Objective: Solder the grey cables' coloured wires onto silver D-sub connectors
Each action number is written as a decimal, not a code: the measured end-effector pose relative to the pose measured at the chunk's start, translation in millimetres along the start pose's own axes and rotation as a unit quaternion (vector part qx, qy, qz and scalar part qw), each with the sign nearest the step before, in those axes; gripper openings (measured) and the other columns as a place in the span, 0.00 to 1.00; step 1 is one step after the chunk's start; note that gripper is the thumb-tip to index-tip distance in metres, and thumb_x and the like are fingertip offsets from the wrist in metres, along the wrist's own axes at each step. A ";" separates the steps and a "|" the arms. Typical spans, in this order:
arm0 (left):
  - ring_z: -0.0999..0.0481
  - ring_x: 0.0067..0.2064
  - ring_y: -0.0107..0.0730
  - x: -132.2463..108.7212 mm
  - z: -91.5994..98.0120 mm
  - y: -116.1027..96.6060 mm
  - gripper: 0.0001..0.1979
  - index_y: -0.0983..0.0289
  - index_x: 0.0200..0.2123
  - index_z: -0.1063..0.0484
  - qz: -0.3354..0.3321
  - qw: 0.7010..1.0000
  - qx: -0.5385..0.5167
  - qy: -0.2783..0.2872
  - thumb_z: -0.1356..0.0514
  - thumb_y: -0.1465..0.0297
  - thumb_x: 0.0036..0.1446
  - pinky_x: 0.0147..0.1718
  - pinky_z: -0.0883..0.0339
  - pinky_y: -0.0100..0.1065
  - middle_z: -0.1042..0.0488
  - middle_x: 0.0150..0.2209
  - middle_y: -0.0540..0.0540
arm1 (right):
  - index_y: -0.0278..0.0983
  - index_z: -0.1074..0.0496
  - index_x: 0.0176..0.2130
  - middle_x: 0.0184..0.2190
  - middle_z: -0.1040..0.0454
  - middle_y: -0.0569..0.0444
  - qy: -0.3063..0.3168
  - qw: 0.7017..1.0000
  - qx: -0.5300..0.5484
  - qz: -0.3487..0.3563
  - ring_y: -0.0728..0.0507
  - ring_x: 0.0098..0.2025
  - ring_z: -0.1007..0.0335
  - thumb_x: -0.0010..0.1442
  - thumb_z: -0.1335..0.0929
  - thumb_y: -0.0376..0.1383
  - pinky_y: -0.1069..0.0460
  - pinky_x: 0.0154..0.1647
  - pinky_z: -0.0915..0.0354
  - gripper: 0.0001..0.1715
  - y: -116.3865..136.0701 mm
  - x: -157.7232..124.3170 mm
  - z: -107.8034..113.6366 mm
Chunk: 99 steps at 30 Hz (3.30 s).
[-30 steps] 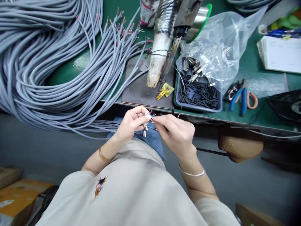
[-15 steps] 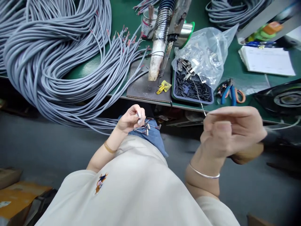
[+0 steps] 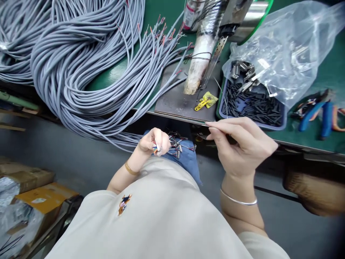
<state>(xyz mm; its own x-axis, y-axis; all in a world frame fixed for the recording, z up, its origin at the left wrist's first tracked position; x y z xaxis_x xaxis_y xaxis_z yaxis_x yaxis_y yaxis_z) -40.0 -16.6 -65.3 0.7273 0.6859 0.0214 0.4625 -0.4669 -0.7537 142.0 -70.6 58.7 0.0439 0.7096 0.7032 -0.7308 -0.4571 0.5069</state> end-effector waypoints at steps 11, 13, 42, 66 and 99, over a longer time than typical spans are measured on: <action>0.49 0.17 0.13 26.3 -24.5 -50.0 0.15 0.64 0.25 0.32 0.009 0.981 0.021 -0.195 0.27 0.68 0.43 0.15 0.59 0.21 0.36 0.22 0.45 | 0.45 0.30 0.57 0.34 0.17 0.60 0.131 0.983 0.083 -0.103 0.49 0.29 0.20 0.69 0.33 0.32 0.54 0.31 0.27 0.18 -23.5 -0.6 2.1; 0.49 0.18 0.13 33.3 -27.2 -63.8 0.13 0.65 0.25 0.31 -0.014 0.978 0.065 -0.198 0.28 0.69 0.45 0.16 0.58 0.21 0.38 0.20 0.43 | 0.43 0.27 0.45 0.34 0.17 0.58 0.203 0.974 0.050 -0.089 0.48 0.33 0.18 0.69 0.32 0.33 0.55 0.34 0.27 0.05 -27.4 4.2 5.1; 0.48 0.19 0.15 51.5 -30.6 -14.8 0.13 0.65 0.25 0.33 0.035 0.967 0.032 -0.250 0.29 0.69 0.47 0.18 0.61 0.24 0.39 0.19 0.43 | 0.40 0.32 0.30 0.37 0.22 0.48 0.227 0.925 -0.254 -0.170 0.39 0.40 0.26 0.55 0.32 0.30 0.45 0.43 0.35 0.05 -197.5 79.8 -7.8; 0.46 0.20 0.15 50.9 -34.8 -17.0 0.15 0.66 0.26 0.31 0.018 0.971 0.050 -0.232 0.27 0.67 0.48 0.19 0.56 0.22 0.39 0.20 0.44 | 0.41 0.35 0.25 0.27 0.27 0.51 0.235 0.911 -0.306 -0.143 0.41 0.31 0.33 0.55 0.30 0.31 0.45 0.36 0.39 0.10 -194.5 86.4 -13.2; 0.36 0.25 0.21 65.3 -36.0 -29.5 0.11 0.67 0.24 0.25 -0.026 0.957 0.163 -0.238 0.28 0.68 0.47 0.24 0.43 0.26 0.28 0.23 0.49 | 0.41 0.28 0.36 0.41 0.18 0.53 -0.046 0.976 0.069 -0.203 0.43 0.39 0.17 0.64 0.28 0.32 0.48 0.36 0.20 0.06 -59.1 -14.6 -10.3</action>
<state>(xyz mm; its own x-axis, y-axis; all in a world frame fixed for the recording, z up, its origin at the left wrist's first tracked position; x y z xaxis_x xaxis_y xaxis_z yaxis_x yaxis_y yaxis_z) 12.1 21.9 -18.0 0.3579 0.9163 -0.1798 0.2524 -0.2803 -0.9262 177.5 -48.4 13.3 0.3764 0.7992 0.4686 -0.5418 -0.2204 0.8111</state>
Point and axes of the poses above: each hand's wrist, its own x-axis towards the middle knuckle, its own z-axis out of the back of the hand, y = z × x, the point moved 5 cm from there along x, towards the middle knuckle
